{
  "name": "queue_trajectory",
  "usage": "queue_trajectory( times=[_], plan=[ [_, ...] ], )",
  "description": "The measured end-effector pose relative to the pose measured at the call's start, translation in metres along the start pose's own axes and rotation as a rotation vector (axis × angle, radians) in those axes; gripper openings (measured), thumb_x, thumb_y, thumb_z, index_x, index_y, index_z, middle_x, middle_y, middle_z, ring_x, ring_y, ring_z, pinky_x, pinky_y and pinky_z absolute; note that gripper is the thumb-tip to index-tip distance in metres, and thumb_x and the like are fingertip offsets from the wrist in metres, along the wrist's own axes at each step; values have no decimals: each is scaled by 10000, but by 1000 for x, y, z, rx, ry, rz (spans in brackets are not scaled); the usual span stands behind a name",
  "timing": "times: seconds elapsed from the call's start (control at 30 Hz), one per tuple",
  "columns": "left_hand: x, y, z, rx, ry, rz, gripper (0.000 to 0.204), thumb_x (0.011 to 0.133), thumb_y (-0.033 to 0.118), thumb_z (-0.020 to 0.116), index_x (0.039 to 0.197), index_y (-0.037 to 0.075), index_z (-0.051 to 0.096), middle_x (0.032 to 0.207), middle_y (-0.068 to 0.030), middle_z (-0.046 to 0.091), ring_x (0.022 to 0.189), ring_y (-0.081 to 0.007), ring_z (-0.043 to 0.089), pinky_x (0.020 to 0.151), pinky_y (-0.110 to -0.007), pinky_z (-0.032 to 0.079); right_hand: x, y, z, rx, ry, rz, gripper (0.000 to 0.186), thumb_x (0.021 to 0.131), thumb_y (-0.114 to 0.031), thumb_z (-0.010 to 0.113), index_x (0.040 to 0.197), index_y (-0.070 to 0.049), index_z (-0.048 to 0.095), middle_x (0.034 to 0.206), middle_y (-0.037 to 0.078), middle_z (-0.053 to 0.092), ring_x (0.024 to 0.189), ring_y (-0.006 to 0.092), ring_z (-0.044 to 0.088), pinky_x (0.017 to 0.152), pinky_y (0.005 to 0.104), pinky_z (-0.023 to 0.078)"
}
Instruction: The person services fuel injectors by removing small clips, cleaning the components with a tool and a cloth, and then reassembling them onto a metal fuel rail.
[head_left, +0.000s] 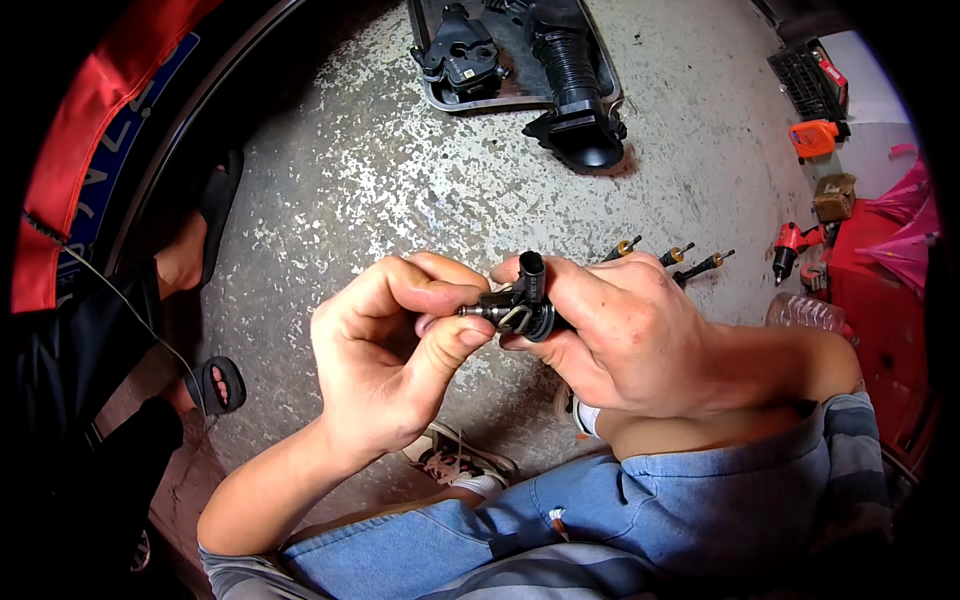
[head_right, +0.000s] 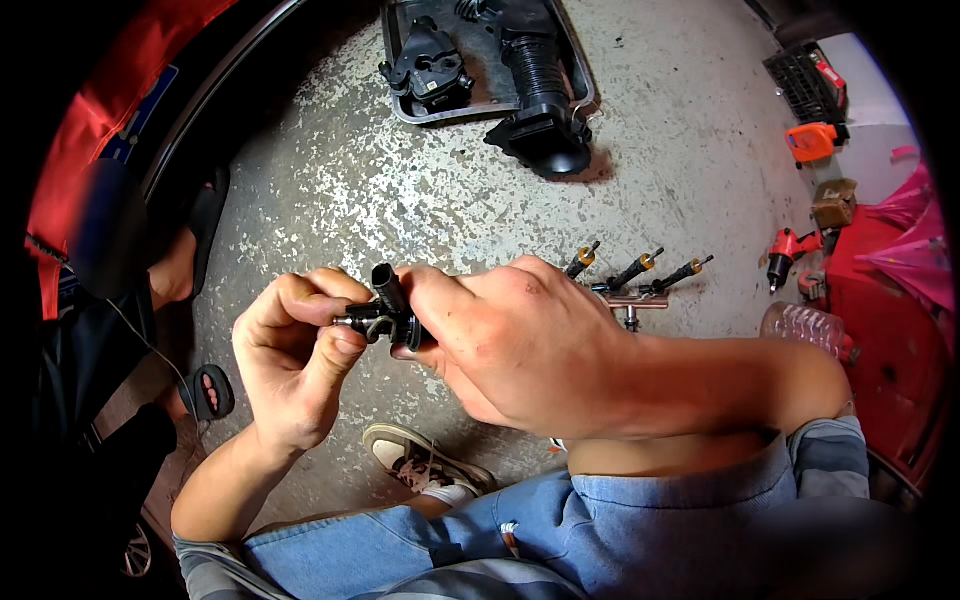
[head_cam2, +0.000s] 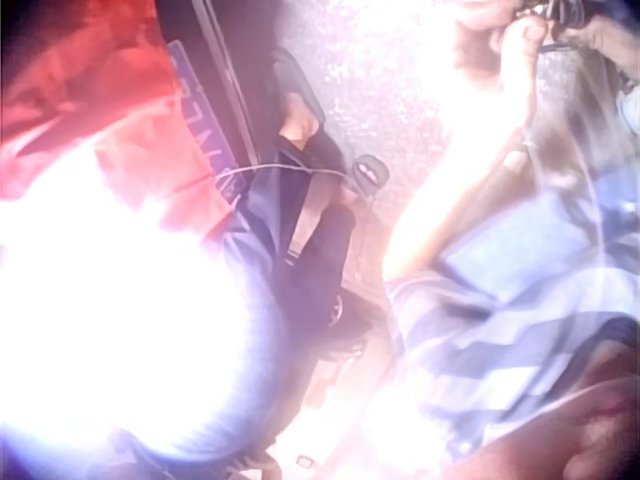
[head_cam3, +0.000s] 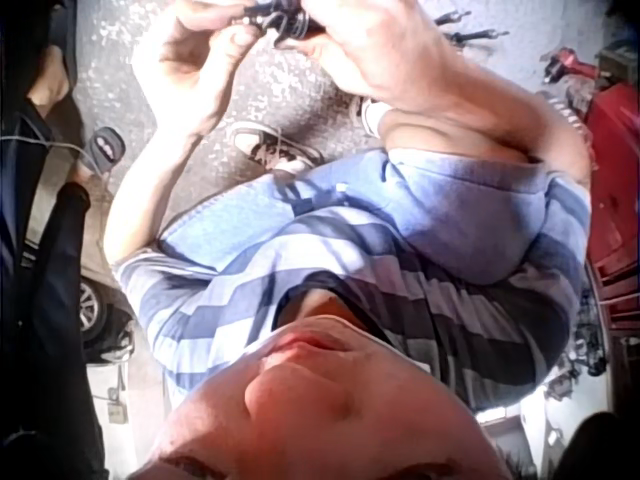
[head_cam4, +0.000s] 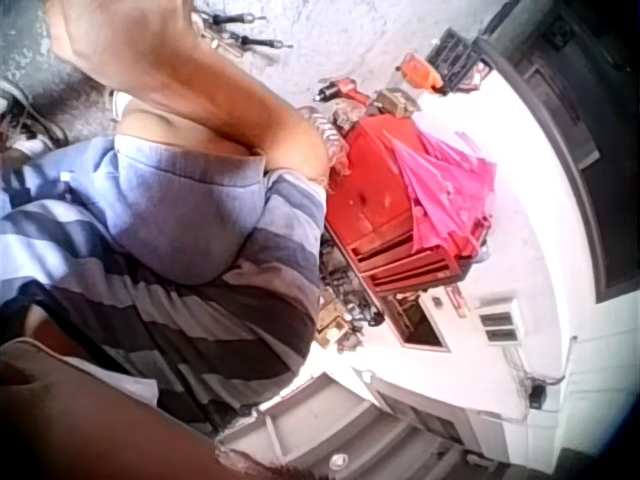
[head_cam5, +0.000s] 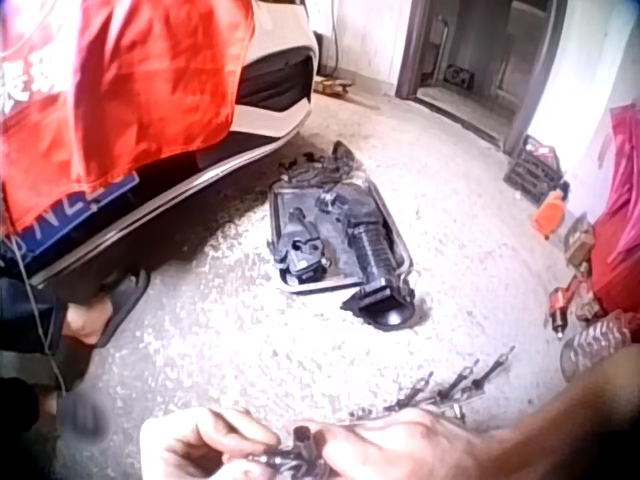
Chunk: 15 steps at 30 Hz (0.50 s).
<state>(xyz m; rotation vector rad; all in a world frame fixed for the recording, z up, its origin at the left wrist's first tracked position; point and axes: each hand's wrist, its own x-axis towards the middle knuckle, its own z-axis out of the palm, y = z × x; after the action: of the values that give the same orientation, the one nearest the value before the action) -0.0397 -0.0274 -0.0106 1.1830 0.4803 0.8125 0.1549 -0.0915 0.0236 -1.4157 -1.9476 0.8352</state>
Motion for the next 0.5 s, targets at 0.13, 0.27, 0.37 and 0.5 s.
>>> queue_trajectory(
  times=[0.13, 0.27, 0.37, 0.5],
  plan=[
    [3, -1, 4, 60, 39, -105, 127, 843, -48, 694, 916, -33, 591, 933, -100, 649, 745, -60, 511, 702, -212, 462, -2, 4, -3, 66, -77, 106, 233, 827, -100, 697, 819, 41, 511, 552, 185, 543, 485, 358, 585, 462, 416, 439],
    [18, -8, 0, 114, 101, -268, 144, 858, 54, 723, 941, -35, 646, 861, -47, 664, 742, -48, 567, 682, -195, 486, 7, 14, -6, 37, -148, 227, 285, 853, -137, 689, 739, 31, 489, 540, 195, 529, 485, 366, 563, 467, 424, 406],
    [25, -18, -7, 186, 67, -329, 189, 866, 116, 730, 965, -30, 663, 850, -47, 676, 765, -61, 605, 695, -197, 501, 4, 24, 1, -91, -81, 177, 296, 850, -145, 691, 738, 38, 488, 544, 200, 526, 497, 372, 566, 482, 430, 415],
    [32, -21, -10, 116, -49, -363, 181, 897, 171, 699, 981, 17, 650, 852, -16, 664, 787, -58, 593, 718, -194, 463, -2, 31, 5, -212, -4, 127, 211, 803, -104, 721, 877, 14, 562, 628, 183, 531, 533, 361, 545, 491, 395, 408]
  ],
)
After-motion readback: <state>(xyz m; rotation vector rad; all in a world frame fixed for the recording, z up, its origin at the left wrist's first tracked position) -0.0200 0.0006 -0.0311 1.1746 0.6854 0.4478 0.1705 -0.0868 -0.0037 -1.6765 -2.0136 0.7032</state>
